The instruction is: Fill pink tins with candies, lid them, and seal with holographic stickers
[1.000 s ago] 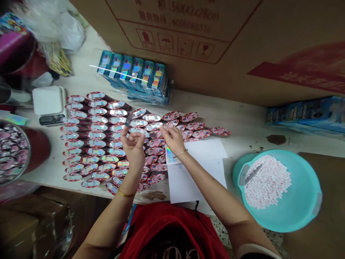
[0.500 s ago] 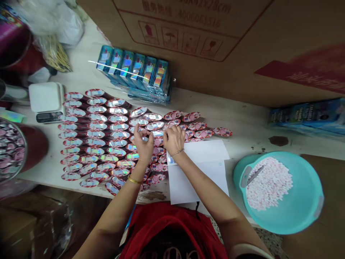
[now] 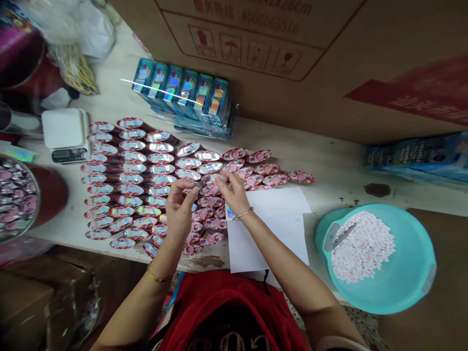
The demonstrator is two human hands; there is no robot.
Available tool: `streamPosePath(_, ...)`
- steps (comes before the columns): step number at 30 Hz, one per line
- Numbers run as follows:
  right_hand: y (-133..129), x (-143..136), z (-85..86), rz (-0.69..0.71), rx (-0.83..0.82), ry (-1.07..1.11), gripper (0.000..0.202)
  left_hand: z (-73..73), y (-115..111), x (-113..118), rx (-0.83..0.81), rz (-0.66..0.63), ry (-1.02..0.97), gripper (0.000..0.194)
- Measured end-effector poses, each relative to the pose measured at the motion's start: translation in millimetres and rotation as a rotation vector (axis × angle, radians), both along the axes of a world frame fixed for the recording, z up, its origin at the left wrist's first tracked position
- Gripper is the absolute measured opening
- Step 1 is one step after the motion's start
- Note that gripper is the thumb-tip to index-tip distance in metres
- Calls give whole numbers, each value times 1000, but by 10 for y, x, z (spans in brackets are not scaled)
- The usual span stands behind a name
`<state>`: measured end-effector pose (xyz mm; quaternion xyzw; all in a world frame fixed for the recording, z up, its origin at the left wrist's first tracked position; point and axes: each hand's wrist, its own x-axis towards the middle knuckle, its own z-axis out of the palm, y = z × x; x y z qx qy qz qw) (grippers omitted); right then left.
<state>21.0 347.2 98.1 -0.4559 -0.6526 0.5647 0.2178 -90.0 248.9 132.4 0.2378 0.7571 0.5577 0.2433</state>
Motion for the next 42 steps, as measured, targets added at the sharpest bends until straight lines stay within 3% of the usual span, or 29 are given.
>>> streamPosePath(2, -53, 22, 39, 70, -177, 67, 44, 51, -61, 67, -12, 17, -117, 18)
streamPosePath(4, -84, 51, 58, 90, -207, 71, 40, -13, -95, 119, -54, 67, -163, 18)
streamPosePath(10, -58, 91, 40, 184, 318, -349, 25, -455, -109, 164, -143, 121, 147, 16)
streamPosePath(13, -70, 57, -17, 266, 472, -501, 25, -576, -108, 168, -234, 107, 297, 13)
streamPosePath(17, -134, 18, -128, 312, 556, -587, 27, -614, -100, 190, -386, 50, 445, 10)
streamPosePath(21, -170, 20, -217, 276, 531, -583, 27, -596, -85, 192, -512, 6, 495, 8)
streamPosePath(25, -132, 106, -244, 260, 497, -431, 44, -547, -84, 157, -500, 36, 511, 27)
streamPosePath(27, -97, 199, -233, 267, 499, -325, 45, -511, -89, 176, -420, -74, 518, 25)
streamPosePath(29, -64, 323, -210, 204, 507, -273, 43, -477, -95, 241, -350, -305, 542, 25)
streamPosePath(31, -40, 463, -183, 129, 520, -298, 38, -458, -100, 337, -343, -539, 601, 34)
streamPosePath(33, -29, 601, -158, 122, 542, -362, 33, -460, -104, 425, -370, -662, 663, 41)
streamPosePath(39, -14, 845, -72, 354, 637, -471, 28, -460, -92, 414, -323, -683, 639, 17)
streamPosePath(42, 11, 842, 14, 451, 597, -502, 32, -390, -54, 337, -286, -706, 623, 17)
